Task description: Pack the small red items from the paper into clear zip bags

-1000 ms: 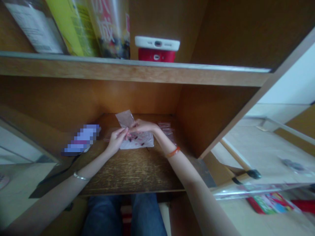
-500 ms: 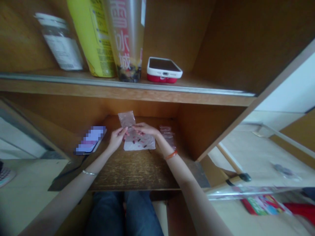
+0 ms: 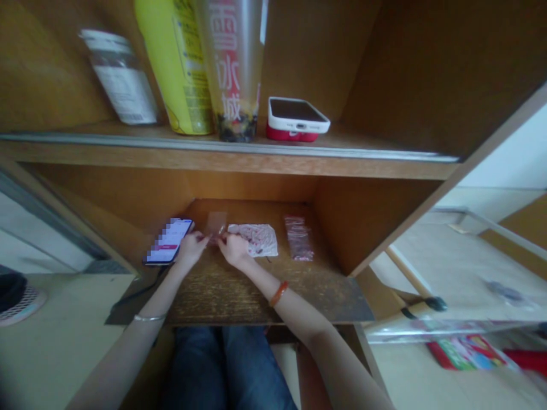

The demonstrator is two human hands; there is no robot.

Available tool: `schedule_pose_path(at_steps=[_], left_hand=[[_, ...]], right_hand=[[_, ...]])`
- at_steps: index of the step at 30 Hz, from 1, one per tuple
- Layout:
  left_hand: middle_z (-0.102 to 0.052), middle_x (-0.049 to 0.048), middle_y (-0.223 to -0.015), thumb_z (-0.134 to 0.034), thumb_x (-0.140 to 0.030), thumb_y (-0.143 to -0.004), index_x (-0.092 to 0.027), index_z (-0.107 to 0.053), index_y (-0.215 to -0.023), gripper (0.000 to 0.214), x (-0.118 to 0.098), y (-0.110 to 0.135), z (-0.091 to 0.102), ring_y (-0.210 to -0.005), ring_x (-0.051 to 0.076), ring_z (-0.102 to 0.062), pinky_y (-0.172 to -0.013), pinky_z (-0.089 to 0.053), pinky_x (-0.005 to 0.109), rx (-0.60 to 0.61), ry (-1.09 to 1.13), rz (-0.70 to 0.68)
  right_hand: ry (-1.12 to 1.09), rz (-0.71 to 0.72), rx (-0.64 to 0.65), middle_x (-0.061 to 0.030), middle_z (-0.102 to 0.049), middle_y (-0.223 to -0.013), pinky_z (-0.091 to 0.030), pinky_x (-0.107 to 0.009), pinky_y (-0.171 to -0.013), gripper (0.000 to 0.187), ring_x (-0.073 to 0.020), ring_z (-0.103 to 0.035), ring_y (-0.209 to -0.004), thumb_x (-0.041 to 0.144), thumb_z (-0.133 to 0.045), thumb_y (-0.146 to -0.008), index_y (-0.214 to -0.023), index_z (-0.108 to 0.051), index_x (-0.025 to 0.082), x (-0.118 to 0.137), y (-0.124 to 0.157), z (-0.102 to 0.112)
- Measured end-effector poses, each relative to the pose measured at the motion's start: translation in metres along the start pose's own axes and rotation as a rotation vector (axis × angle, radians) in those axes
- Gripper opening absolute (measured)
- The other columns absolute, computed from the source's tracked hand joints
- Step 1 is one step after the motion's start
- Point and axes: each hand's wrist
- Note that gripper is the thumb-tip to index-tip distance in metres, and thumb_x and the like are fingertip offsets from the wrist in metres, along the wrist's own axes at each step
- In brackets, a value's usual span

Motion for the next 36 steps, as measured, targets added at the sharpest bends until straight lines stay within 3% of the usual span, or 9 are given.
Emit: schedule_pose_path(at_steps=[5,8,12,18,26,29,36], left_hand=[[-0.070,0.0198,-0.084,-0.049,-0.031,-0.087,-0.013,-0.061,-0.088,0.022,-0.013,0.013,-0.001,-0.081,0.031,-0.068,-0.064,-0.046,0.033,0.053,-0.292,0.111],[-0.069,0.0244,-0.088,-0.046,-0.030,-0.088,-0.008,-0.057,-0.103,0.028,-0.018,0.018,0.001,-0.085,0.036,-0.068,-0.065,-0.048,0.037,0.066,-0.341,0.155],[-0.068,0.0258,-0.091,-0.045,-0.030,-0.090,-0.005,-0.050,-0.112,0.033,-0.020,0.019,0.002,-0.087,0.037,-0.068,-0.068,-0.049,0.038,0.060,-0.366,0.165],[-0.068,0.0241,-0.094,-0.043,-0.032,-0.091,-0.007,-0.051,-0.111,0.033,-0.021,0.020,0.000,-0.088,0.034,-0.068,-0.070,-0.051,0.036,0.053,-0.427,0.188],[-0.070,0.0198,-0.091,-0.043,-0.036,-0.091,-0.008,-0.056,-0.107,0.035,-0.019,0.019,-0.001,-0.087,0.031,-0.069,-0.071,-0.052,0.035,0.036,-0.440,0.200],[-0.070,0.0194,-0.089,-0.041,-0.035,-0.092,-0.009,-0.057,-0.105,0.033,-0.017,0.019,-0.002,-0.086,0.030,-0.069,-0.070,-0.051,0.034,0.030,-0.432,0.188],[-0.070,0.0187,-0.087,-0.038,-0.028,-0.092,-0.009,-0.058,-0.105,0.030,-0.016,0.019,-0.002,-0.083,0.030,-0.070,-0.069,-0.051,0.033,0.015,-0.433,0.172]], right_hand=[[0.141,0.036,-0.084,-0.0138,-0.067,-0.106,-0.045,-0.035,-0.079,0.033,-0.0284,-0.061,-0.101,0.043,-0.046,-0.092,-0.103,-0.063,0.017,0.006,0.008,-0.003],[0.200,0.077,-0.149,-0.0152,-0.062,-0.115,-0.042,-0.040,-0.089,0.033,-0.0300,-0.054,-0.110,0.038,-0.049,-0.091,-0.113,-0.058,0.015,0.008,0.011,-0.003],[0.246,0.158,-0.143,-0.0164,-0.060,-0.119,-0.038,-0.044,-0.093,0.037,-0.0313,-0.051,-0.111,0.034,-0.047,-0.091,-0.120,-0.055,0.013,0.007,0.015,-0.008],[0.246,0.254,-0.110,-0.0128,-0.063,-0.116,-0.031,-0.049,-0.099,0.031,-0.0300,-0.051,-0.111,0.027,-0.040,-0.095,-0.114,-0.060,0.014,-0.001,0.012,-0.020],[0.150,0.270,-0.111,-0.0162,-0.057,-0.126,-0.024,-0.053,-0.103,0.036,-0.0298,-0.045,-0.120,0.030,-0.047,-0.092,-0.121,-0.054,0.010,-0.003,0.014,-0.022],[0.134,0.292,-0.104,-0.0172,-0.055,-0.128,-0.025,-0.052,-0.102,0.040,-0.0308,-0.044,-0.121,0.032,-0.052,-0.089,-0.122,-0.053,0.010,-0.004,0.013,-0.021],[0.145,0.257,-0.151,-0.0120,-0.063,-0.116,-0.030,-0.046,-0.095,0.024,-0.0278,-0.049,-0.115,0.027,-0.049,-0.091,-0.108,-0.062,0.016,-0.007,0.006,-0.021]])
Point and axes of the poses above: each hand's wrist, its own y-axis away from the middle knuckle, its own z-axis out of the back of the hand, x = y × z
